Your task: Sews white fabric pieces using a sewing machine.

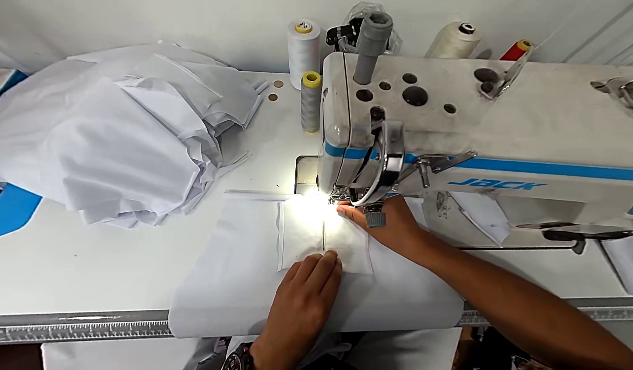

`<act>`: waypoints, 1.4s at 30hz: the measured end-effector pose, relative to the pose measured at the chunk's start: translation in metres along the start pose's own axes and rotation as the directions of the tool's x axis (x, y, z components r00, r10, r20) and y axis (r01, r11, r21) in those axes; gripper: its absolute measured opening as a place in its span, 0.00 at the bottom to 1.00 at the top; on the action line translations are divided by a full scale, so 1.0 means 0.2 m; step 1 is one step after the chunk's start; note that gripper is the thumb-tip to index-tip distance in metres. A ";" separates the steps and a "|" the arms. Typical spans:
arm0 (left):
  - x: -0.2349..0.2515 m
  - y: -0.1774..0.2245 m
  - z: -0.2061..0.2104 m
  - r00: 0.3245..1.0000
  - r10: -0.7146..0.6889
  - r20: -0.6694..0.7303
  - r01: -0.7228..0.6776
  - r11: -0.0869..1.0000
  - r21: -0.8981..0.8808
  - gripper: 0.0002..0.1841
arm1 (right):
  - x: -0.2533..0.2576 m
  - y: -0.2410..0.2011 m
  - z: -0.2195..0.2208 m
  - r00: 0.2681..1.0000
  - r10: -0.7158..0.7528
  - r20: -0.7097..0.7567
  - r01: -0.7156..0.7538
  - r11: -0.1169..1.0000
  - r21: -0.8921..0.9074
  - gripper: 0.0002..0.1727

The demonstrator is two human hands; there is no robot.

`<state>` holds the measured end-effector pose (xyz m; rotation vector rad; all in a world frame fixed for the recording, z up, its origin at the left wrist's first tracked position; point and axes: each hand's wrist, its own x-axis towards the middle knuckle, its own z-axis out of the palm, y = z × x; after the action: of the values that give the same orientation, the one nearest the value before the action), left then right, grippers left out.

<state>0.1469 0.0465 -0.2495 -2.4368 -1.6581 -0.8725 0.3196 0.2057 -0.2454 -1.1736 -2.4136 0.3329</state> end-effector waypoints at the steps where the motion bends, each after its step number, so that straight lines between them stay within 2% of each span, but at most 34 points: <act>1: 0.00 0.00 0.00 1.000 0.001 -0.001 -0.001 1.000 0.001 0.13 | 0.00 0.00 0.00 1.000 0.000 -0.015 0.000 1.000 -0.002 0.17; 6: 0.01 0.00 0.01 1.000 0.001 -0.003 -0.001 1.000 0.022 0.13 | 0.01 -0.01 0.02 0.995 -0.028 -0.097 0.026 0.999 -0.025 0.18; 26: 0.06 -0.03 0.02 1.000 -0.018 0.013 0.018 1.000 -0.021 0.12 | 0.02 -0.02 -0.01 0.993 -0.030 -0.111 0.023 0.998 -0.063 0.14; 29: 0.07 -0.04 0.02 0.999 -0.043 0.011 0.044 0.997 -0.058 0.12 | 0.00 -0.02 -0.04 0.990 -0.083 -0.116 0.074 0.994 -0.075 0.14; 31: 0.09 -0.05 0.01 0.998 -0.062 0.011 0.062 0.995 -0.082 0.12 | -0.06 -0.05 -0.10 0.989 -0.118 -0.092 0.117 0.993 -0.027 0.10; 33: 0.13 -0.07 0.00 0.997 -0.080 0.019 0.082 0.990 -0.118 0.12 | -0.15 -0.12 -0.17 0.984 -0.175 0.022 0.171 0.978 0.120 0.17; 35: 0.15 -0.10 -0.02 0.995 -0.094 0.035 0.098 0.979 -0.180 0.11 | -0.22 -0.18 -0.15 0.971 -0.230 0.068 0.216 0.962 0.166 0.24; 36: 0.15 -0.11 -0.03 0.994 -0.092 0.051 0.101 0.973 -0.210 0.11 | -0.24 -0.19 -0.11 0.965 -0.259 0.028 0.254 0.959 0.126 0.21; 38: 0.14 -0.15 -0.08 0.993 -0.053 0.102 0.077 0.965 -0.250 0.12 | -0.25 -0.18 -0.06 0.943 -0.320 -0.091 0.325 0.944 0.049 0.10; 42: 0.04 -0.32 -0.18 0.984 0.079 0.163 -0.050 0.984 -0.172 0.17 | -0.27 -0.17 -0.08 0.934 -0.334 -0.128 0.344 0.937 0.065 0.10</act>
<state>0.0785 0.0673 -0.2306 -2.7314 -1.6058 -0.8507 0.3333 0.1424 -0.2321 -0.6987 -2.4163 0.2486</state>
